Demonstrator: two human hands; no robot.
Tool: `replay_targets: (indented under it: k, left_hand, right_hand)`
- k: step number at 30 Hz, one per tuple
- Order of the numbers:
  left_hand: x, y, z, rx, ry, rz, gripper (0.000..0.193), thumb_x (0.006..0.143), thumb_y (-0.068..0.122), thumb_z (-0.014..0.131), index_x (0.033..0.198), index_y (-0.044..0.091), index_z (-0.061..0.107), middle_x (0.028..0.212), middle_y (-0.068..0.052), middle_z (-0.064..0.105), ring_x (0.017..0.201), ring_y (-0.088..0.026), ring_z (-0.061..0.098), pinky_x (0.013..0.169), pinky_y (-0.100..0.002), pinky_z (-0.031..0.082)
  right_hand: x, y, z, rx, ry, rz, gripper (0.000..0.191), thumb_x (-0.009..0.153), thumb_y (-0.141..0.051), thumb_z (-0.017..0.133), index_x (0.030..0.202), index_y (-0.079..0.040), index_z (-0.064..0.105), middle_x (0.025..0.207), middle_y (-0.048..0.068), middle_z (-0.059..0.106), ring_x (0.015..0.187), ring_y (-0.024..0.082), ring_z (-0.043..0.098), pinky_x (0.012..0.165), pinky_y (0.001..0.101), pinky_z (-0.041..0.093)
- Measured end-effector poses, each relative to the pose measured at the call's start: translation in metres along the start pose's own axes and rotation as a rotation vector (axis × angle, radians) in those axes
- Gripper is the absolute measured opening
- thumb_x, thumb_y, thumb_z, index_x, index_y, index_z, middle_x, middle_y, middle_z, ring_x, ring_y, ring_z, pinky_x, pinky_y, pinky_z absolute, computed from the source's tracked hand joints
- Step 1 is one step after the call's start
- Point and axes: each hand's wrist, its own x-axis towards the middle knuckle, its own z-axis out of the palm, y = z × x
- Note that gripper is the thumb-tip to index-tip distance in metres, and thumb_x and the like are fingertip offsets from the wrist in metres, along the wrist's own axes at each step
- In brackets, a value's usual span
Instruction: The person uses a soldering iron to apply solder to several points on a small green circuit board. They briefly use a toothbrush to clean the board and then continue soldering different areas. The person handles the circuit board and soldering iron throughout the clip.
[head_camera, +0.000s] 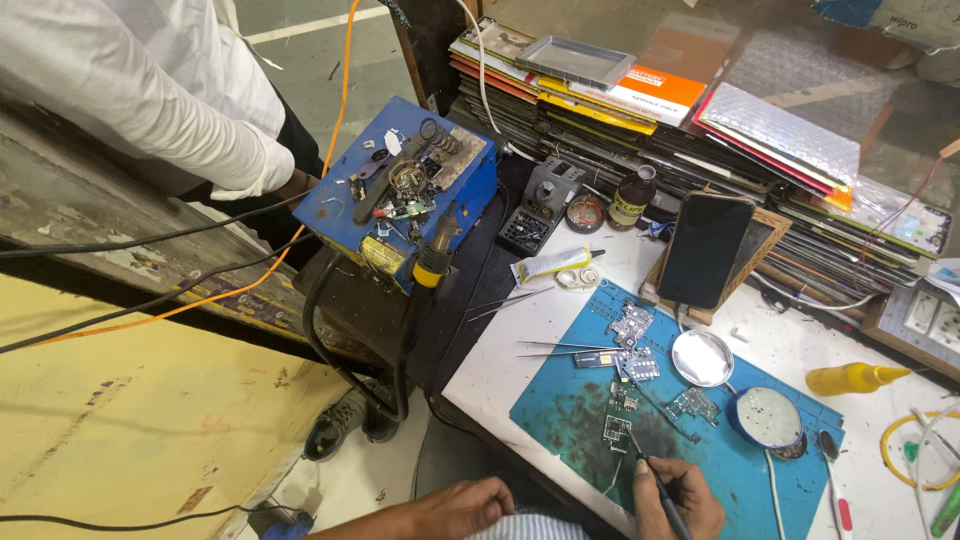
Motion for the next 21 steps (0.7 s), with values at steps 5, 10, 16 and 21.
replay_targets:
  k: [5, 10, 16, 21]
  left_hand:
    - [0.007, 0.004, -0.015, -0.201, -0.132, -0.106, 0.096, 0.096, 0.083, 0.023, 0.128, -0.001, 0.057, 0.108, -0.02, 0.06, 0.094, -0.03, 0.058, 0.085, -0.045, 0.049]
    - [0.02, 0.003, -0.005, 0.101, 0.009, 0.019, 0.097, 0.099, 0.085, 0.016, 0.129, 0.003, 0.058, 0.124, -0.012, 0.064, 0.12, -0.023, 0.06, 0.102, -0.037, 0.047]
    - [0.026, 0.0, -0.01, 0.037, -0.12, 0.066, 0.096, 0.088, 0.088, 0.026, 0.116, 0.003, 0.062, 0.107, -0.013, 0.071, 0.101, -0.025, 0.069, 0.087, -0.035, 0.057]
    - [0.041, 0.021, -0.002, -0.522, 0.021, 0.112, 0.059, 0.103, 0.059, 0.054, 0.111, 0.001, 0.065, 0.09, -0.008, 0.067, 0.076, -0.014, 0.059, 0.065, -0.027, 0.048]
  right_hand:
    - [0.001, -0.008, 0.001, -0.038, 0.0, 0.034, 0.013, 0.081, -0.005, 0.08, 0.09, 0.002, 0.072, 0.068, 0.005, 0.064, 0.06, 0.006, 0.055, 0.057, 0.0229, 0.044]
    - [0.001, -0.018, -0.001, -0.057, -0.001, 0.037, 0.014, 0.081, -0.007, 0.08, 0.089, 0.001, 0.072, 0.067, 0.003, 0.065, 0.06, 0.006, 0.057, 0.057, 0.0219, 0.045]
    - [-0.002, -0.034, -0.008, 0.063, -0.038, 0.047, 0.015, 0.083, -0.007, 0.077, 0.094, 0.001, 0.071, 0.068, 0.001, 0.064, 0.06, 0.004, 0.053, 0.053, 0.0216, 0.041]
    - [-0.003, -0.043, -0.017, 0.038, -0.058, -0.005, 0.013, 0.085, -0.009, 0.076, 0.092, 0.0, 0.069, 0.068, 0.001, 0.064, 0.061, 0.004, 0.053, 0.054, 0.0219, 0.042]
